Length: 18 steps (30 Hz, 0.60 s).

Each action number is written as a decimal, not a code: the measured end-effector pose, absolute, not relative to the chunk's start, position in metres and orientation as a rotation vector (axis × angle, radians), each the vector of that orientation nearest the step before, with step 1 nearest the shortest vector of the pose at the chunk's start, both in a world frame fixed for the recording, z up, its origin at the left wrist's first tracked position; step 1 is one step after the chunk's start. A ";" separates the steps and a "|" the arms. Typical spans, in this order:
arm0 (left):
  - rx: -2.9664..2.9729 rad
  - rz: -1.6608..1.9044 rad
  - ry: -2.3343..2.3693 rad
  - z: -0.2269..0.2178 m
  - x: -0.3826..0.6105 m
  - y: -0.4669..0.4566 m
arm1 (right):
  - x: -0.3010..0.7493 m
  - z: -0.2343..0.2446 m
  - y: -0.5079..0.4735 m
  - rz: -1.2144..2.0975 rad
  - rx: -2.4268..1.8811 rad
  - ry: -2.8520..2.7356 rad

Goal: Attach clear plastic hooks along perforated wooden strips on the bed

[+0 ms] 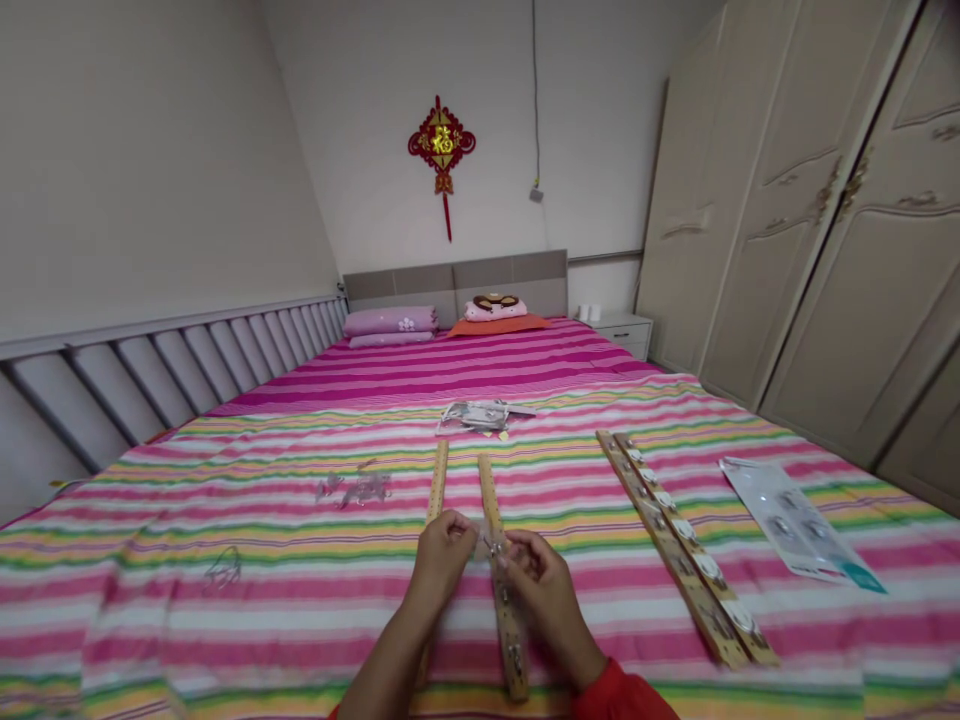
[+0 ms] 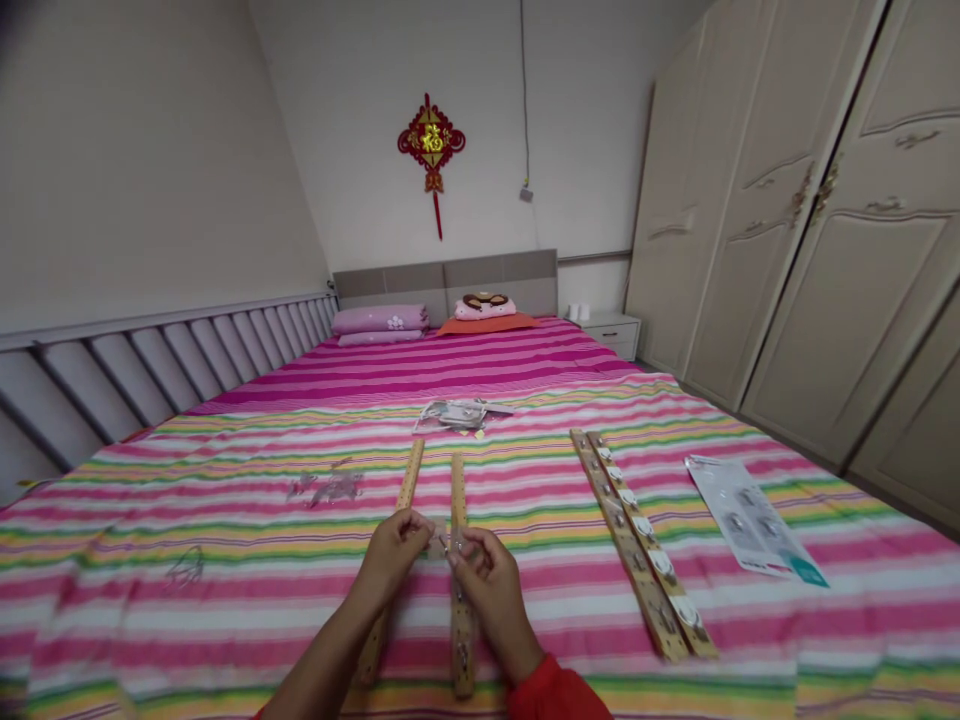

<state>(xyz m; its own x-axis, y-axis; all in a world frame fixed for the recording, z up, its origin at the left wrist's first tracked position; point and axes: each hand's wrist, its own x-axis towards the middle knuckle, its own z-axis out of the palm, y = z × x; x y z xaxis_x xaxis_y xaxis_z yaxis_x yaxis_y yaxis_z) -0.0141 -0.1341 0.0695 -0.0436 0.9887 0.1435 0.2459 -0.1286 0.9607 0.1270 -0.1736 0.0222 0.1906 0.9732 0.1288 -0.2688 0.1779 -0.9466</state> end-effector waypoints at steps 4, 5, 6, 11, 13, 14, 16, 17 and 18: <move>1.629 1.166 1.403 0.073 -0.008 -0.148 | 0.120 0.033 -0.186 1.036 -0.987 -1.011; 1.661 1.140 1.406 0.074 -0.007 -0.151 | 0.119 0.033 -0.188 1.036 -0.988 -1.018; 1.690 1.113 1.401 0.075 -0.006 -0.154 | 0.120 0.032 -0.190 1.040 -0.987 -1.020; 1.833 0.966 1.346 0.078 -0.006 -0.168 | 0.123 0.030 -0.204 1.122 -0.948 -0.984; 1.911 0.923 1.336 0.080 -0.005 -0.174 | 0.124 0.031 -0.208 1.177 -0.924 -0.970; 1.945 0.910 1.328 0.081 -0.005 -0.176 | 0.124 0.032 -0.210 1.201 -0.914 -0.962; 1.982 0.889 1.303 0.083 -0.004 -0.181 | 0.125 0.033 -0.213 1.245 -0.892 -0.935; 1.983 0.887 1.291 0.084 -0.004 -0.183 | 0.125 0.034 -0.214 1.268 -0.885 -0.917; 1.974 0.894 1.281 0.085 -0.003 -0.185 | 0.126 0.034 -0.215 1.292 -0.882 -0.896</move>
<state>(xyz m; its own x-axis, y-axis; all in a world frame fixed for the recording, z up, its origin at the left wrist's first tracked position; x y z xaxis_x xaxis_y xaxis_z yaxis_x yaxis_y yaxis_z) -0.0034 -0.1849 0.0854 0.3023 0.9305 0.2070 0.5151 -0.3422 0.7859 0.1259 -0.2146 0.0345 0.0645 0.9965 0.0526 -0.3988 0.0741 -0.9140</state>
